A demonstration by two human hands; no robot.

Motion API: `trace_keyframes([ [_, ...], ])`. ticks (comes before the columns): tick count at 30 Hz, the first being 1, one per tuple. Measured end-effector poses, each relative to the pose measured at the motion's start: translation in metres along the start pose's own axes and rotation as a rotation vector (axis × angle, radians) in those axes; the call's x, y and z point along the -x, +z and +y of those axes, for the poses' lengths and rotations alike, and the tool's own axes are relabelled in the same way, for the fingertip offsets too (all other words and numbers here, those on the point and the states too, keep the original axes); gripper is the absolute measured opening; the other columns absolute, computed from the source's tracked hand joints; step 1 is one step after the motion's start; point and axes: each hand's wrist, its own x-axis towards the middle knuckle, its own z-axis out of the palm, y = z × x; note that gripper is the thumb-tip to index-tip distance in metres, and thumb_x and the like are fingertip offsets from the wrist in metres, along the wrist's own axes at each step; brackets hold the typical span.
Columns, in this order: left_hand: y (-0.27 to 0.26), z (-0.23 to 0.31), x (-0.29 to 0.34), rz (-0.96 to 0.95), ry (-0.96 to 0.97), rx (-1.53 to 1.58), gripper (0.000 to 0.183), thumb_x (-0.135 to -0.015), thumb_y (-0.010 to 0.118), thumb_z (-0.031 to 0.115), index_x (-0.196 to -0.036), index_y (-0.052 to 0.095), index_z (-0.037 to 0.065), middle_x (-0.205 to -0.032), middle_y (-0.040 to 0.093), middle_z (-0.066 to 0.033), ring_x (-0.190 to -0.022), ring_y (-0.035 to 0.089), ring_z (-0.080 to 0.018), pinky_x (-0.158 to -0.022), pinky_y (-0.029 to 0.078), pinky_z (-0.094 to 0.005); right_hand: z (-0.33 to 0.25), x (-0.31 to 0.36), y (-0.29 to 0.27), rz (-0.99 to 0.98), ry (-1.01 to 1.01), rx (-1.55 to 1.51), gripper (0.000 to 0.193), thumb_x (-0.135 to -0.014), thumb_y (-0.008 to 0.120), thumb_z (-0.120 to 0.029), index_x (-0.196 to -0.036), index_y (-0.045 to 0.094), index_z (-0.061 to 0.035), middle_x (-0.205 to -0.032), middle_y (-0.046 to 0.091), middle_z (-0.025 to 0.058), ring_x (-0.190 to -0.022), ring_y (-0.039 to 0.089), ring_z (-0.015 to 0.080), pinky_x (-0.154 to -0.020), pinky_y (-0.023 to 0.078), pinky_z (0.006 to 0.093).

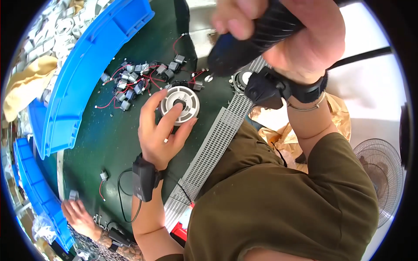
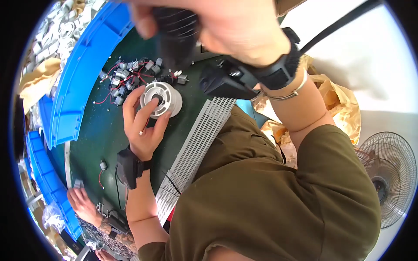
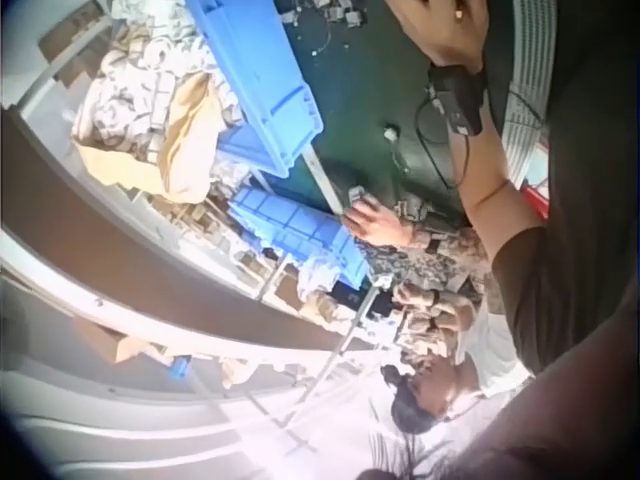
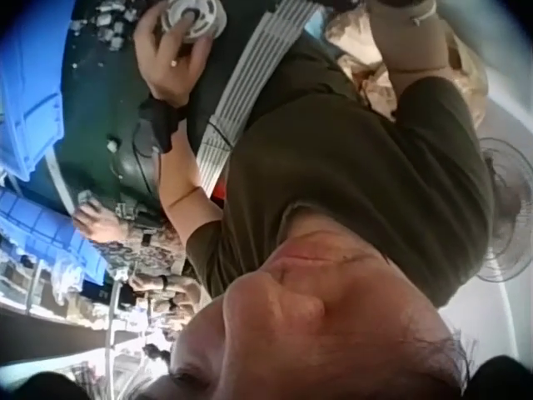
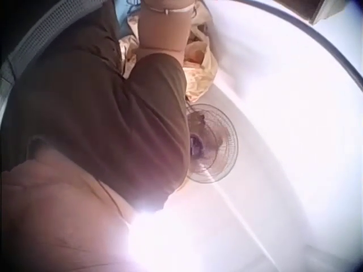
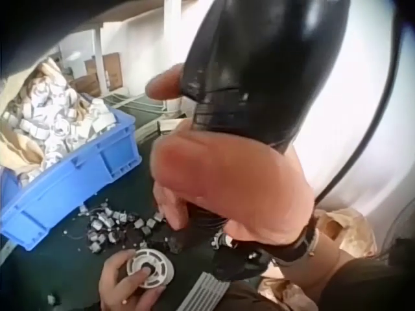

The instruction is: Assembling small electronic components by fitting wires into housings and securing them using an electric screwdriver.

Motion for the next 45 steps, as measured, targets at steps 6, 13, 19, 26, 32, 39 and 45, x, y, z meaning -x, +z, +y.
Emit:
trace_keyframes([
  [6, 0.003, 0.004, -0.003, 0.032, 0.006, -0.002, 0.039, -0.060, 0.081, 0.009, -0.094, 0.063, 0.003, -0.112, 0.055, -0.0203, -0.094, 0.058, -0.0342, -0.071, 0.052, -0.0371, 0.006, -0.004, 0.013, -0.045, -0.059, 0.130, 0.051, -0.072, 0.067, -0.004, -0.116, 0.043, 0.0036, -0.084, 0.056, 0.0075, -0.069, 0.055, 0.0143, -0.063, 0.045, 0.0268],
  [13, 0.004, -0.001, 0.004, 0.040, -0.032, 0.025, 0.039, -0.059, 0.081, 0.009, -0.094, 0.063, 0.004, -0.113, 0.055, -0.0190, -0.095, 0.058, -0.0332, -0.070, 0.051, -0.0362, 0.027, -0.009, 0.023, -0.109, -0.118, 0.227, 0.047, -0.067, 0.075, -0.005, -0.109, 0.054, -0.0021, -0.106, 0.057, 0.0057, -0.083, 0.054, 0.0090, -0.068, 0.045, 0.0247],
  [19, 0.002, 0.000, 0.002, 0.033, -0.033, 0.008, 0.039, -0.059, 0.082, 0.010, -0.093, 0.063, 0.004, -0.112, 0.055, -0.0188, -0.094, 0.058, -0.0327, -0.070, 0.051, -0.0357, 0.026, -0.007, 0.031, -0.044, 0.031, 0.117, 0.047, -0.064, 0.075, -0.005, -0.107, 0.055, -0.0020, -0.102, 0.058, 0.0048, -0.080, 0.055, 0.0089, -0.068, 0.045, 0.0243],
  [26, 0.001, -0.001, 0.004, 0.028, -0.040, 0.006, 0.039, -0.059, 0.082, 0.011, -0.092, 0.063, 0.005, -0.112, 0.055, -0.0189, -0.093, 0.058, -0.0324, -0.068, 0.051, -0.0353, 0.036, -0.015, 0.025, -0.235, -0.083, 0.232, 0.041, -0.064, 0.072, -0.005, -0.101, 0.057, -0.0013, -0.092, 0.060, 0.0033, -0.078, 0.055, 0.0092, -0.068, 0.045, 0.0252],
  [32, 0.002, -0.002, 0.000, 0.025, -0.028, 0.017, 0.038, -0.059, 0.082, 0.011, -0.091, 0.063, 0.005, -0.112, 0.054, -0.0183, -0.091, 0.058, -0.0315, -0.066, 0.051, -0.0346, 0.039, -0.015, 0.035, -0.153, -0.093, 0.230, 0.037, -0.064, 0.072, -0.006, -0.097, 0.058, -0.0014, -0.081, 0.061, 0.0028, -0.071, 0.056, 0.0095, -0.064, 0.046, 0.0256],
  [39, -0.001, 0.002, -0.006, 0.006, -0.028, 0.011, 0.037, -0.059, 0.082, 0.011, -0.090, 0.063, 0.004, -0.111, 0.055, -0.0175, -0.088, 0.058, -0.0297, -0.064, 0.051, -0.0338, 0.043, -0.013, 0.025, -0.254, 0.030, 0.031, 0.040, -0.065, 0.073, -0.002, -0.101, 0.056, 0.0000, -0.078, 0.061, 0.0028, -0.067, 0.057, 0.0079, -0.061, 0.046, 0.0238],
  [45, -0.006, 0.006, -0.003, 0.050, -0.084, 0.062, 0.037, -0.058, 0.082, 0.010, -0.089, 0.062, 0.004, -0.110, 0.057, -0.0161, -0.096, 0.058, -0.0326, -0.079, 0.049, -0.0378, 0.021, -0.015, 0.052, -0.137, 0.040, 0.023, 0.058, -0.067, 0.071, 0.007, -0.118, 0.044, 0.0025, -0.072, 0.060, 0.0068, -0.069, 0.061, 0.0117, -0.060, 0.048, 0.0225],
])
